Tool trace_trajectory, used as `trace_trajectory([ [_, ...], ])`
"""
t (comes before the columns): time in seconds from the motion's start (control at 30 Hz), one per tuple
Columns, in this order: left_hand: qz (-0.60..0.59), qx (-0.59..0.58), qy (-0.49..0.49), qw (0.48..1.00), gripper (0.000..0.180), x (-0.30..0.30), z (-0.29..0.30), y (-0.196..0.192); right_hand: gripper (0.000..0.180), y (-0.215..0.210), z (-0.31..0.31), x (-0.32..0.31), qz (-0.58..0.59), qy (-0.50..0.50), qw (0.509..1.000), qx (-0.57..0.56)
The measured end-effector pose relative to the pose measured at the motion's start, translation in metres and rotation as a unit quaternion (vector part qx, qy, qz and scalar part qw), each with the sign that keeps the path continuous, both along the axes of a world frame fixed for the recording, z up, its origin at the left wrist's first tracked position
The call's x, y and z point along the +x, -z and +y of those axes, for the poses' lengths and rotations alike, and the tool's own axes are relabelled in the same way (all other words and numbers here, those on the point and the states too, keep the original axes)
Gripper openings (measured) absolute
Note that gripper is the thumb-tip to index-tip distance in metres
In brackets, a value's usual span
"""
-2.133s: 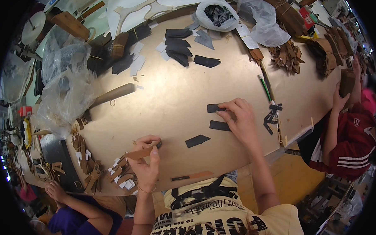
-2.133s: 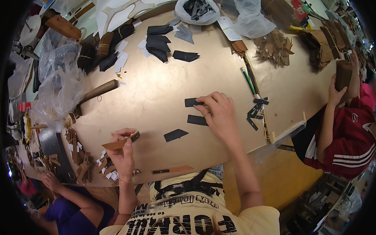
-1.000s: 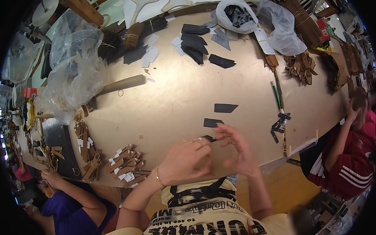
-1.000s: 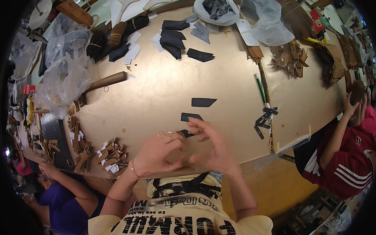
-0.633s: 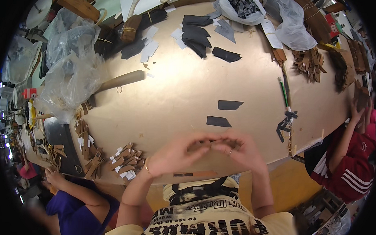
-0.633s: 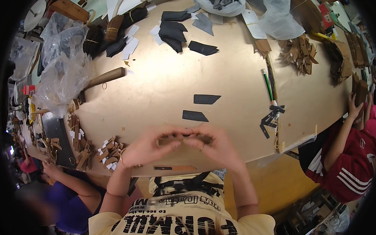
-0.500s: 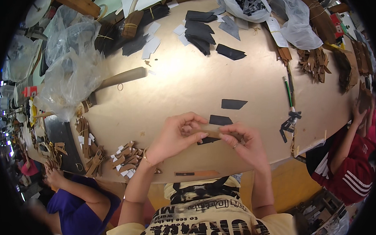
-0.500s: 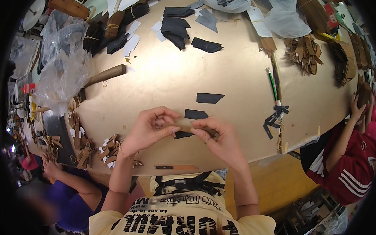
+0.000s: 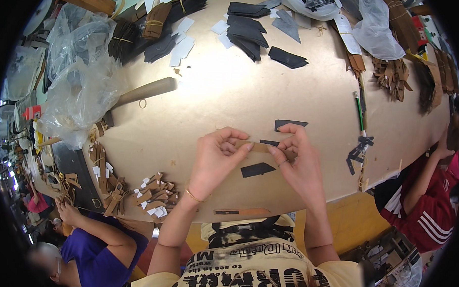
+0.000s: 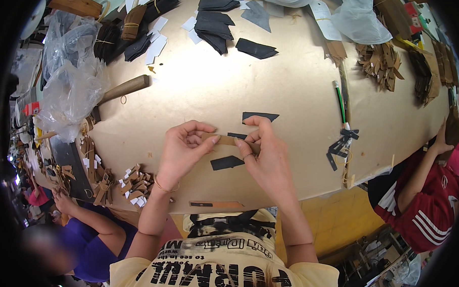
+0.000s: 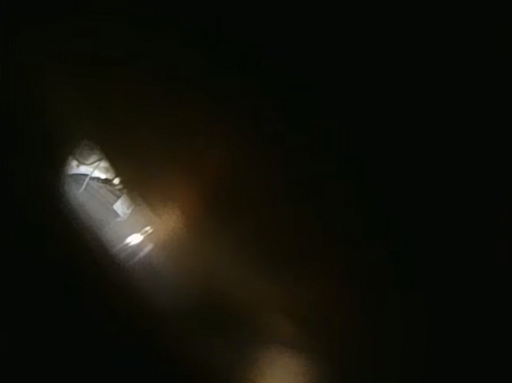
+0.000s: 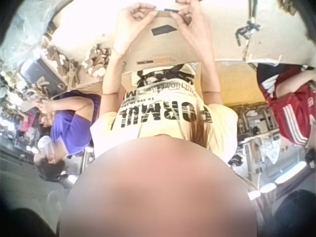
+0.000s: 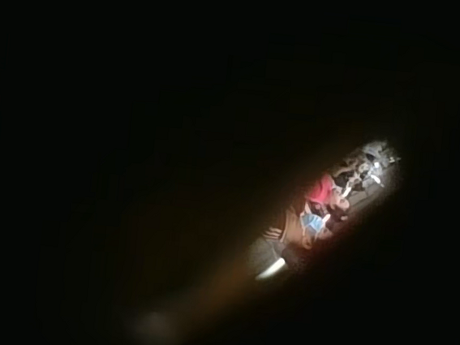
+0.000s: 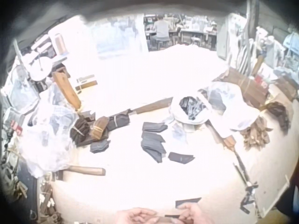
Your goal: The person assembles small craft parts by inserting dark triangular pieces into light brown rectangular holders. They repeatedly pick, align, and press the pieces together, then bundle the finished units with rubber bands and arrange them on the table.
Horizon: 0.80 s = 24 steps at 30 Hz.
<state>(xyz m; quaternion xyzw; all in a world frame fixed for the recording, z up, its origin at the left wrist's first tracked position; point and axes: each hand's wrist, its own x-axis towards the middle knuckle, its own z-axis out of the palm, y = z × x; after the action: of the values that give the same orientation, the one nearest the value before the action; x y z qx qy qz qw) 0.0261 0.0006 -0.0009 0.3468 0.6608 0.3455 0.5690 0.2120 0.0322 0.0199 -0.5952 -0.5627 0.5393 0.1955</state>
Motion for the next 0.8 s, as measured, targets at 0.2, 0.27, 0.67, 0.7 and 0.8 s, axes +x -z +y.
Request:
trace_trajectory([
  [0.2,0.017,0.005,-0.007,1.000,0.016,0.0020,-0.0010,0.0033,0.036,0.0038,0.0014,-0.0004,0.014,0.007,1.000,0.021],
  [0.27,0.010,0.001,-0.019,1.000,0.017,0.0030,-0.0015,0.0029,0.036,0.0041,0.0021,-0.0001,0.007,0.004,1.000,0.025],
  [0.67,0.028,0.006,-0.014,0.999,0.015,0.0041,-0.0022,0.0025,0.036,0.0030,0.0044,-0.0037,0.001,0.011,1.000,0.013],
  [0.7,0.035,0.006,-0.007,0.999,0.015,0.0040,-0.0023,0.0029,0.036,0.0028,0.0046,-0.0038,-0.003,0.010,1.000,0.013],
  [0.8,0.035,0.020,-0.010,0.999,0.015,0.0047,-0.0028,0.0043,0.036,0.0027,0.0049,-0.0041,-0.013,0.006,1.000,0.020],
])
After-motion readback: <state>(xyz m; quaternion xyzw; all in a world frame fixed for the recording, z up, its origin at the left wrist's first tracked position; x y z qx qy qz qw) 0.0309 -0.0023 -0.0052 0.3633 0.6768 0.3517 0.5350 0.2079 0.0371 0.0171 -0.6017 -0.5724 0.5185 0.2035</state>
